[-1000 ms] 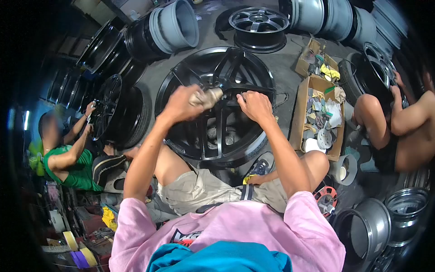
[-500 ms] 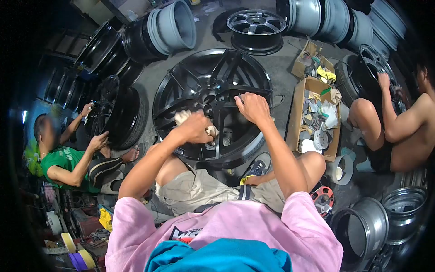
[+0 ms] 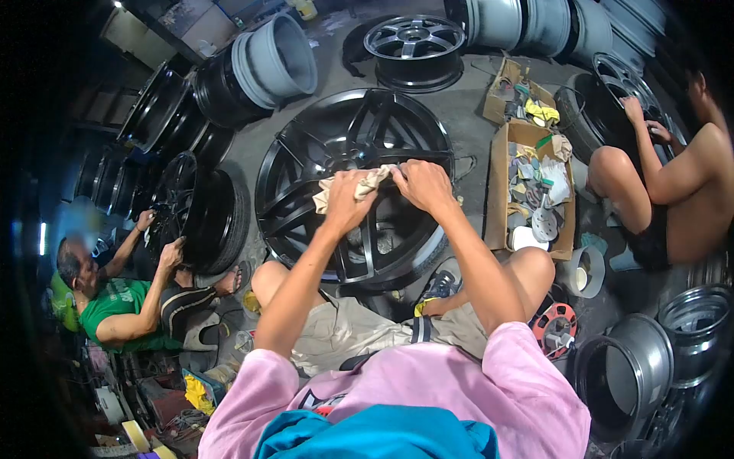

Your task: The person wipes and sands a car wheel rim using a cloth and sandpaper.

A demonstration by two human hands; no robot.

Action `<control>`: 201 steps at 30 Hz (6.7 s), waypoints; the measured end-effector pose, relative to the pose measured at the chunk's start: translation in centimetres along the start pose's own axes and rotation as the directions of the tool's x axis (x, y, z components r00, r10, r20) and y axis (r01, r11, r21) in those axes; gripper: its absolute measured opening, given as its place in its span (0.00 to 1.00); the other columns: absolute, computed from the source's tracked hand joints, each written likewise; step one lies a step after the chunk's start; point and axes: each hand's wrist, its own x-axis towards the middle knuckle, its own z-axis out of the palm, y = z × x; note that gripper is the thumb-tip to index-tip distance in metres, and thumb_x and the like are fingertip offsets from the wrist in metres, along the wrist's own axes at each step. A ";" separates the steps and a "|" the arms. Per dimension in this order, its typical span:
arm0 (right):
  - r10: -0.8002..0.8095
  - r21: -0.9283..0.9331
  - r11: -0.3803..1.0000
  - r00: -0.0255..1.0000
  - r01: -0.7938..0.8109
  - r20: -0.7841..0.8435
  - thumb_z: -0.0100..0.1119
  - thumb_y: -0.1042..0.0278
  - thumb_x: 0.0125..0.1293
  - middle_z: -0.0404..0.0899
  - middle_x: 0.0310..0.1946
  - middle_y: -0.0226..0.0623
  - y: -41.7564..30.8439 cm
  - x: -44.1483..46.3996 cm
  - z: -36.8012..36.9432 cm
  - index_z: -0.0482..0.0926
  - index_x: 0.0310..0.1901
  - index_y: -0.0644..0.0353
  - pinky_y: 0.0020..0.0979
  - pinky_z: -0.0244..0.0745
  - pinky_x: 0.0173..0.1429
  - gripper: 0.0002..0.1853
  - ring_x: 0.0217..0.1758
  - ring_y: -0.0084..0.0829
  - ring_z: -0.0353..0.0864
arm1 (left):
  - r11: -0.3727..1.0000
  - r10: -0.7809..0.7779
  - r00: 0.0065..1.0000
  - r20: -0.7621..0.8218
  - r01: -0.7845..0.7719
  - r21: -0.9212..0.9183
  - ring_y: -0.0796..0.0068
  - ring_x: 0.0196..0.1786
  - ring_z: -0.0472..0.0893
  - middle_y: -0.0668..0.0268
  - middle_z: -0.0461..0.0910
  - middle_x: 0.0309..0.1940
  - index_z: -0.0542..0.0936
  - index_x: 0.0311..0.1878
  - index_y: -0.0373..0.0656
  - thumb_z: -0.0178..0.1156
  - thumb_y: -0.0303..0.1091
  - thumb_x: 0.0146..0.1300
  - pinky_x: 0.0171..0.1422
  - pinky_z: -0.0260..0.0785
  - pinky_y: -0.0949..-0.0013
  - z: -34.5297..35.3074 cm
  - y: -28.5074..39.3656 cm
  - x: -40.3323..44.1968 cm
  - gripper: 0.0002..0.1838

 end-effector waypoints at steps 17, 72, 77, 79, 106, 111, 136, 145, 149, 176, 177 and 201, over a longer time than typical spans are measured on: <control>0.040 0.000 0.999 0.999 -0.040 0.036 0.59 0.51 0.80 0.86 0.34 0.53 -0.7 0.4 -0.7 0.86 0.32 0.67 0.55 0.82 0.49 0.26 0.41 0.60 0.88 | 0.971 0.017 0.992 0.128 -0.047 0.236 0.50 0.58 0.78 0.58 0.79 0.53 0.86 0.52 0.38 0.79 0.40 0.59 0.65 0.73 0.50 -2.4 -3.1 0.2 0.23; 0.064 -0.003 0.998 0.997 -0.064 0.042 0.61 0.48 0.79 0.89 0.38 0.51 -1.5 0.7 -0.5 0.91 0.41 0.65 0.53 0.83 0.52 0.24 0.44 0.58 0.90 | 0.928 -0.353 0.921 -0.167 0.322 -0.185 0.44 0.61 0.77 0.47 0.82 0.58 0.83 0.60 0.35 0.64 0.41 0.73 0.68 0.69 0.48 -2.0 -6.2 4.0 0.21; 0.064 -0.008 0.998 0.997 -0.063 0.039 0.62 0.49 0.78 0.89 0.38 0.52 -1.7 1.0 -0.8 0.91 0.42 0.65 0.53 0.83 0.51 0.23 0.43 0.59 0.89 | 0.909 -0.137 0.990 0.017 0.119 0.398 0.47 0.76 0.67 0.55 0.71 0.76 0.87 0.60 0.36 0.71 0.45 0.67 0.74 0.66 0.44 0.1 -5.6 6.3 0.26; 0.076 0.003 0.997 0.997 -0.076 0.030 0.63 0.49 0.78 0.89 0.38 0.52 -1.8 1.4 -0.9 0.91 0.42 0.65 0.53 0.83 0.51 0.23 0.43 0.58 0.89 | 0.902 -0.008 0.997 -0.082 0.043 0.429 0.48 0.76 0.67 0.56 0.70 0.74 0.89 0.56 0.36 0.73 0.46 0.65 0.74 0.65 0.43 0.4 -5.6 6.4 0.24; 0.052 0.010 0.999 0.999 -0.052 0.008 0.63 0.49 0.77 0.89 0.41 0.48 -1.4 0.7 -0.5 0.91 0.47 0.63 0.51 0.82 0.53 0.22 0.47 0.56 0.89 | 0.970 -0.092 0.995 0.030 0.083 0.227 0.53 0.60 0.76 0.60 0.80 0.54 0.88 0.50 0.41 0.79 0.46 0.56 0.65 0.68 0.46 -1.7 -1.8 -0.9 0.23; 0.047 -0.013 0.999 0.999 -0.047 0.020 0.64 0.48 0.76 0.90 0.43 0.47 -1.2 0.7 -0.2 0.91 0.47 0.63 0.51 0.82 0.55 0.22 0.49 0.56 0.89 | 0.986 -0.092 0.995 0.028 0.088 0.141 0.54 0.61 0.76 0.60 0.79 0.55 0.88 0.50 0.41 0.79 0.44 0.57 0.65 0.70 0.48 -1.3 -1.1 -0.9 0.22; -0.040 0.219 0.973 0.989 0.071 -0.144 0.64 0.60 0.79 0.84 0.38 0.50 -0.7 0.8 -0.6 0.88 0.44 0.66 0.46 0.79 0.49 0.15 0.43 0.56 0.86 | 0.947 0.004 0.920 0.391 0.122 -0.297 0.52 0.54 0.80 0.56 0.80 0.47 0.87 0.47 0.39 0.74 0.37 0.58 0.59 0.74 0.52 -9.6 8.9 -11.4 0.17; -0.235 -0.045 0.972 0.956 0.231 -0.177 0.70 0.71 0.72 0.87 0.44 0.41 0.0 -6.9 -6.7 0.90 0.47 0.63 0.44 0.78 0.58 0.07 0.52 0.45 0.85 | 0.974 -0.095 0.995 -0.009 0.095 0.207 0.53 0.59 0.80 0.57 0.82 0.52 0.87 0.54 0.42 0.72 0.41 0.62 0.63 0.72 0.49 -2.0 -0.6 -2.8 0.20; -0.380 -0.171 0.917 0.919 0.359 -0.107 0.73 0.71 0.68 0.86 0.50 0.36 -1.5 -11.3 -6.5 0.90 0.49 0.60 0.43 0.79 0.63 0.10 0.55 0.42 0.84 | 0.981 -0.116 0.993 0.026 0.110 0.161 0.55 0.60 0.80 0.60 0.82 0.53 0.88 0.54 0.45 0.72 0.44 0.63 0.65 0.72 0.50 -2.0 -1.4 -2.5 0.20; -0.321 -0.050 0.899 0.731 0.435 0.602 0.63 0.61 0.73 0.90 0.39 0.40 -5.1 -5.7 -6.6 0.90 0.36 0.58 0.44 0.75 0.55 0.12 0.50 0.42 0.88 | 0.996 -0.047 0.990 -0.131 0.056 0.065 0.59 0.56 0.80 0.66 0.82 0.50 0.89 0.52 0.46 0.73 0.42 0.58 0.62 0.70 0.54 -2.1 -2.0 -3.7 0.20; -0.358 -0.156 0.840 0.747 0.520 0.560 0.63 0.61 0.72 0.90 0.39 0.39 -3.1 -5.0 -7.3 0.90 0.35 0.57 0.44 0.74 0.53 0.12 0.47 0.42 0.87 | 0.997 -0.040 0.988 -0.148 0.050 0.063 0.59 0.56 0.80 0.65 0.82 0.50 0.89 0.52 0.46 0.73 0.42 0.57 0.62 0.70 0.54 -2.0 -2.0 -3.6 0.20; -0.334 -0.267 0.860 0.876 0.434 0.349 0.67 0.60 0.71 0.90 0.43 0.29 -1.5 -5.8 -8.6 0.93 0.41 0.55 0.43 0.68 0.57 0.10 0.56 0.36 0.77 | 0.997 -0.055 0.990 -0.131 0.062 0.049 0.58 0.56 0.80 0.66 0.82 0.50 0.89 0.55 0.48 0.77 0.38 0.54 0.62 0.72 0.53 -2.1 -1.5 -3.3 0.23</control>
